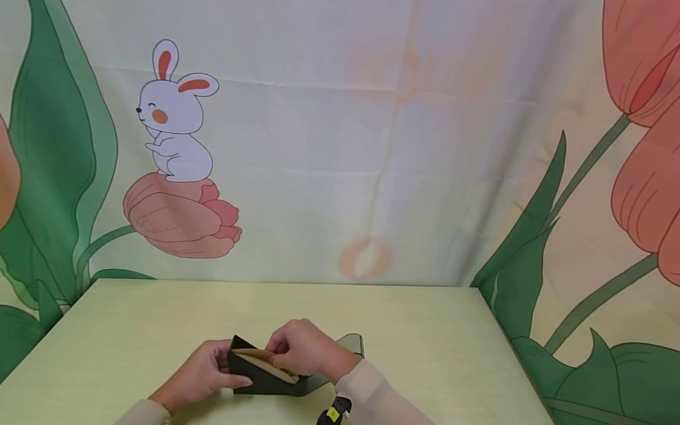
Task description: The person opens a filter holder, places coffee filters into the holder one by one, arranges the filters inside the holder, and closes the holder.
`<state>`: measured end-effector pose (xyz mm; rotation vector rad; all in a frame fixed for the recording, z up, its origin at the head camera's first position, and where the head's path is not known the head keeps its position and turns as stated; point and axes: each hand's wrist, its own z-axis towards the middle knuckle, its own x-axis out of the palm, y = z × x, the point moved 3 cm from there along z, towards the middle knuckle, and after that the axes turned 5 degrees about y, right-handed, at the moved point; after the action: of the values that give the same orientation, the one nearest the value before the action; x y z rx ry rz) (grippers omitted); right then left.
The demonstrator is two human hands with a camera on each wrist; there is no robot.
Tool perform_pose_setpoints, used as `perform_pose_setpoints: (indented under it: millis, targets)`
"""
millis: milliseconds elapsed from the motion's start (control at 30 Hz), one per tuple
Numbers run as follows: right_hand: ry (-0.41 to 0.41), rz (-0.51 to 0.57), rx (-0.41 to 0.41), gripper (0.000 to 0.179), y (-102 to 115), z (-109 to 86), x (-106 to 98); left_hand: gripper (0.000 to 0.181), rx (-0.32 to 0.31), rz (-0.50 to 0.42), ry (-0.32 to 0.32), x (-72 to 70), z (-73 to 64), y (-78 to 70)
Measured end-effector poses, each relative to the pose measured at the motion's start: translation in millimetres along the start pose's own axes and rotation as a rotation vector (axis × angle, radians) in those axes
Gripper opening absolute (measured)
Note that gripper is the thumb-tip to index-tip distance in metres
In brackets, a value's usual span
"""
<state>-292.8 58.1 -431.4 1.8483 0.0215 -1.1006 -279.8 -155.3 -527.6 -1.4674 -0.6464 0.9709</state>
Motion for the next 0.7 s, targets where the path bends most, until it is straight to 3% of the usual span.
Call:
perform_pose_setpoints:
  millis: [367,567,700]
  targets:
    - [0.054,-0.094,-0.008,0.017,4.2,-2.9,0.2,0.047,0.002,0.021,-0.012,-0.2,-0.5,-1.0]
    - [0.117,-0.038,-0.047,0.018,3.0,-4.1,3.0,0.048,-0.009,0.018,-0.011,-1.1,-0.9,-1.1]
    - [0.094,-0.018,-0.107,0.008,3.7,-3.4,5.5,0.047,-0.002,0.017,-0.009,-0.6,-0.6,-0.8]
